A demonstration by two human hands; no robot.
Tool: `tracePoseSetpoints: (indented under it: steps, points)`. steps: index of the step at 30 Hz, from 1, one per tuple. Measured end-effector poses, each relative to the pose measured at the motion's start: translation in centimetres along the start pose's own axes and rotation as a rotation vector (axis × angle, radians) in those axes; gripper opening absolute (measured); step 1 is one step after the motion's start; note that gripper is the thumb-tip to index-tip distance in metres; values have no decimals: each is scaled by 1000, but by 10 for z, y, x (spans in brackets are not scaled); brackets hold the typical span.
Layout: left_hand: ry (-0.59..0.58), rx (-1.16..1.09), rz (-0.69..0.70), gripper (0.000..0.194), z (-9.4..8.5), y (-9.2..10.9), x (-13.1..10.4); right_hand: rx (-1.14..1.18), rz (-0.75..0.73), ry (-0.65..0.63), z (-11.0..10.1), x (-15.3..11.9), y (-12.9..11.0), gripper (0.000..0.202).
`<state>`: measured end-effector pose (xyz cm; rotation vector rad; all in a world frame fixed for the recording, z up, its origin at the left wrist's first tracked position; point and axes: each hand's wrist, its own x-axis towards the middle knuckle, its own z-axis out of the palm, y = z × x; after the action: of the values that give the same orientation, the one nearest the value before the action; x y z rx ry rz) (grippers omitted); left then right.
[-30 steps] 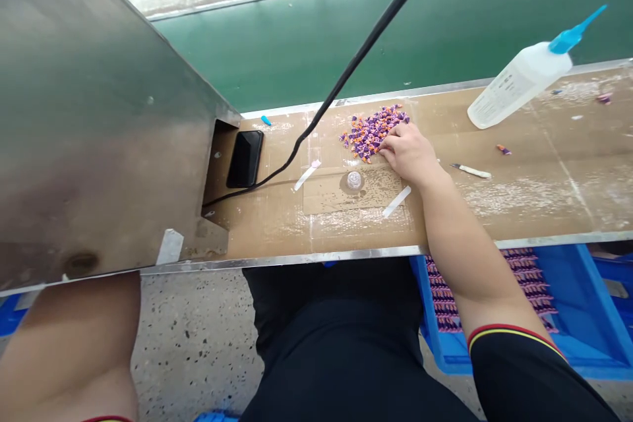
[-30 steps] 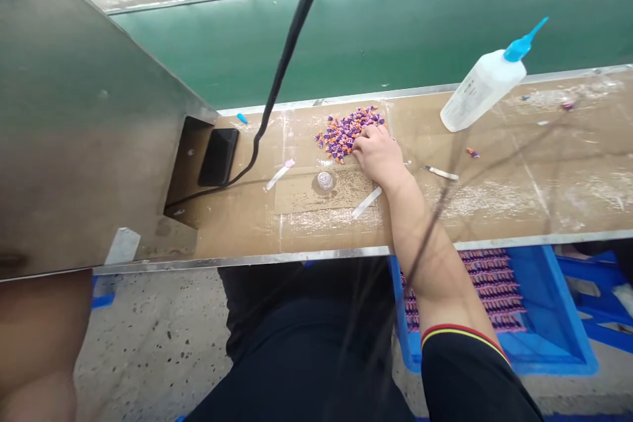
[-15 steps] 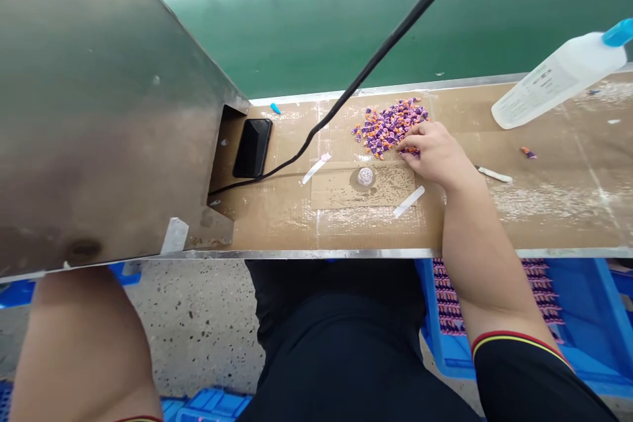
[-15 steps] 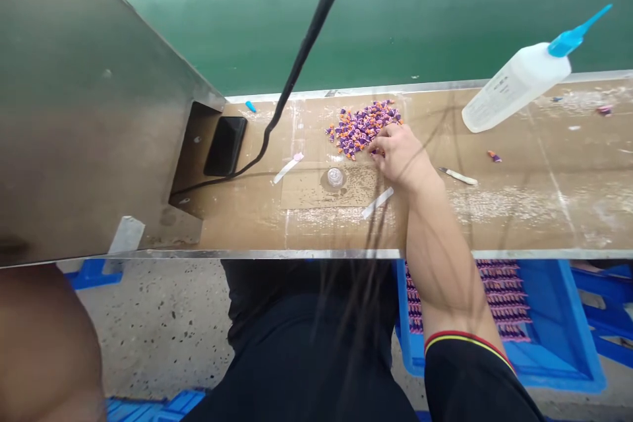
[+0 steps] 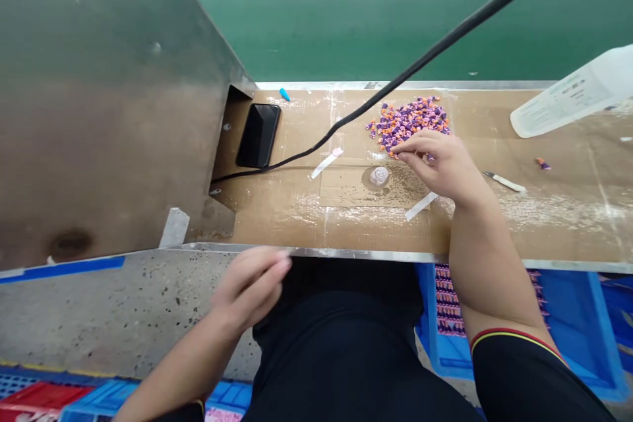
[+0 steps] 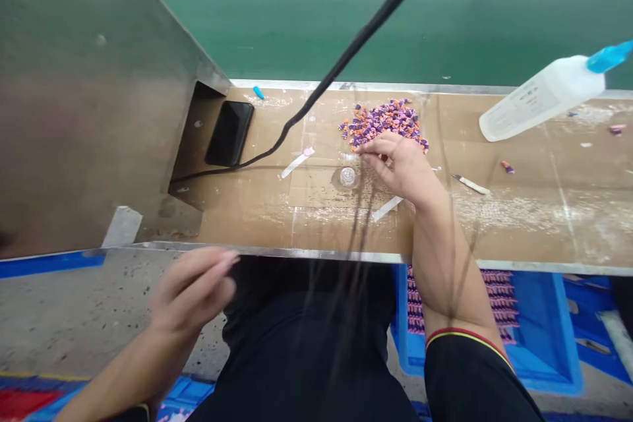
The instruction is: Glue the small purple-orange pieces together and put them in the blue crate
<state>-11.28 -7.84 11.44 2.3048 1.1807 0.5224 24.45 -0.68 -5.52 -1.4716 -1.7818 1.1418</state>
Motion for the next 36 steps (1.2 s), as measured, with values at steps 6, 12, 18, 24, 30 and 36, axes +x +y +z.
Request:
tracePoseSetpoints:
  steps: [6,12,18,24,30,36]
  points:
    - [9,-251,165,40,83,-25,69,-11,-113,-56,0,-2,-8,20]
    - [8,-544,-210,22,139,-44,112,-56,-185,-52,7,-4,-6,23]
    - [78,-941,-645,35,153,-59,96,-58,-182,-66,11,-4,-6,20]
    - [5,-1119,-860,41,144,-60,96,-94,-177,-63,11,-5,-6,19]
    - [41,-1197,-919,39,137,-49,105,-86,-213,19,7,-4,-12,12]
    - [35,-1208,-949,42,136,-47,108,42,-235,101,10,-2,-24,8]
